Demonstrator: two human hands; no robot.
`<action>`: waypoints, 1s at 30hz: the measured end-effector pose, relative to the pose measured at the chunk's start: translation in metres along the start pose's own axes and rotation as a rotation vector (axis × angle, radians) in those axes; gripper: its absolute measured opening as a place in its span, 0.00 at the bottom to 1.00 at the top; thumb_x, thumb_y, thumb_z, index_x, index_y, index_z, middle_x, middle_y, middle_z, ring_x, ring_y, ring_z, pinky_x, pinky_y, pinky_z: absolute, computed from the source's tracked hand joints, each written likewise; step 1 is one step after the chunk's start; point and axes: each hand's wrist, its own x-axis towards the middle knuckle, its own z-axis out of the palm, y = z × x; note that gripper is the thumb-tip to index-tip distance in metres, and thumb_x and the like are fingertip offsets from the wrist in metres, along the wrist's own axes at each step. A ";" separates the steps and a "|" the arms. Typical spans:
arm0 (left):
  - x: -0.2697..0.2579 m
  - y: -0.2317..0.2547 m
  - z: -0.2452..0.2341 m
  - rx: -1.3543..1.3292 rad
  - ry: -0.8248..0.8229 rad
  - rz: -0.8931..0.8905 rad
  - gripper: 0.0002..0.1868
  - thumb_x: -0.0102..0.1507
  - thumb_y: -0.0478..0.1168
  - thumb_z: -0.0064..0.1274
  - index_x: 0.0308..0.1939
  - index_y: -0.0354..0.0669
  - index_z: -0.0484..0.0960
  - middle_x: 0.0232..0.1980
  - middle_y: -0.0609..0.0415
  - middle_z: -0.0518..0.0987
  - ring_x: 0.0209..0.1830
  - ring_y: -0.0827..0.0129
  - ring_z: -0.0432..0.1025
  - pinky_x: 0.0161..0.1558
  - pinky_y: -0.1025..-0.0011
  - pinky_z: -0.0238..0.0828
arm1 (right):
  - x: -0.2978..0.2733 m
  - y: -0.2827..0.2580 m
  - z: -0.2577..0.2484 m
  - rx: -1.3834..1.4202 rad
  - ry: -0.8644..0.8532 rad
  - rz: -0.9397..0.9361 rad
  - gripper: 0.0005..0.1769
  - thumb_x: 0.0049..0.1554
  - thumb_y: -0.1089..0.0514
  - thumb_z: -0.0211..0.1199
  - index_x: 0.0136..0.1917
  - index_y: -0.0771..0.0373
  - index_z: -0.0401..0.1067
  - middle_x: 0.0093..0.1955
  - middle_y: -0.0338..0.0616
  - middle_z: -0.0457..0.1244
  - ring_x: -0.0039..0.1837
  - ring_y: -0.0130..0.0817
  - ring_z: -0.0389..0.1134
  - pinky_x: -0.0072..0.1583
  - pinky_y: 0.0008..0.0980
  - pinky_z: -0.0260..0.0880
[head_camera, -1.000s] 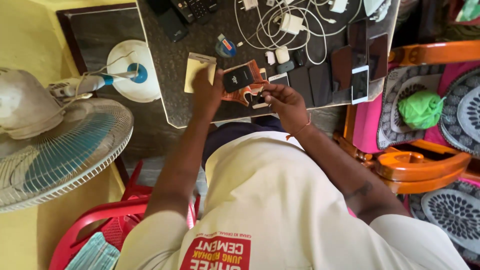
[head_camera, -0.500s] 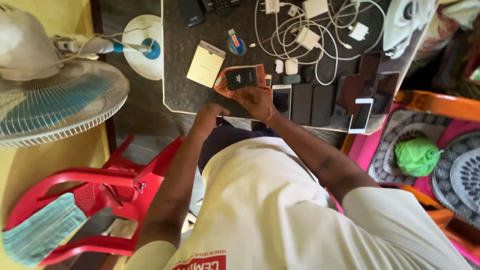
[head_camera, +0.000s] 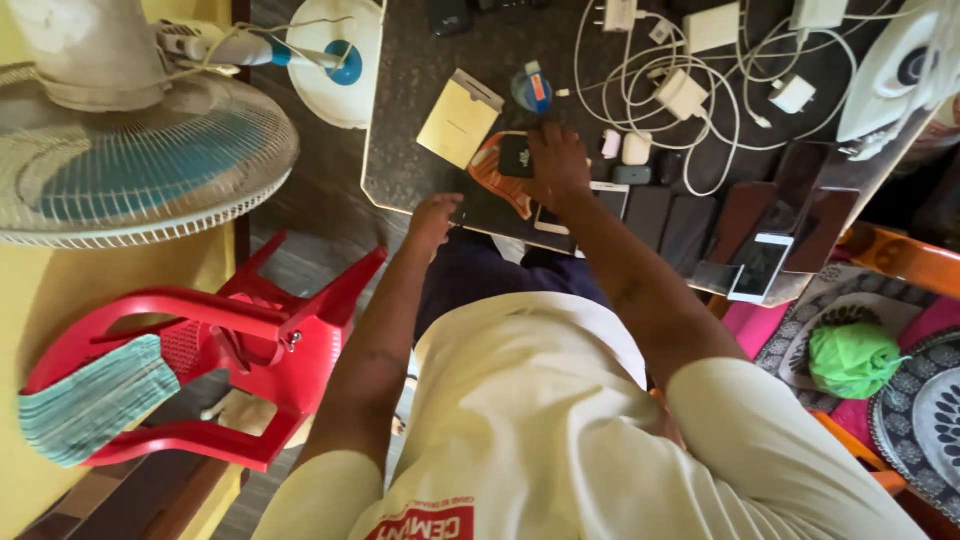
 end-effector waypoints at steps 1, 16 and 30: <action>0.011 0.003 -0.003 0.004 -0.002 -0.001 0.14 0.60 0.44 0.48 0.47 0.52 0.85 0.36 0.63 0.76 0.35 0.74 0.67 0.35 0.68 0.65 | -0.006 -0.005 -0.008 0.002 0.001 0.004 0.44 0.39 0.50 0.73 0.68 0.60 0.66 0.65 0.52 0.57 0.67 0.56 0.57 0.63 0.54 0.64; 0.048 0.012 -0.075 0.142 -0.080 0.098 0.21 0.65 0.38 0.54 0.63 0.41 0.78 0.54 0.44 0.82 0.43 0.58 0.76 0.37 0.64 0.78 | 0.055 -0.088 0.044 0.139 0.226 0.153 0.48 0.45 0.43 0.75 0.69 0.71 0.59 0.66 0.61 0.55 0.68 0.62 0.55 0.69 0.53 0.56; 0.033 0.059 -0.098 0.509 -0.043 0.781 0.27 0.49 0.24 0.50 0.51 0.47 0.84 0.40 0.47 0.74 0.40 0.60 0.70 0.42 0.64 0.70 | 0.003 -0.094 0.020 0.419 0.020 0.027 0.47 0.42 0.44 0.74 0.70 0.64 0.63 0.68 0.57 0.60 0.70 0.57 0.61 0.68 0.52 0.62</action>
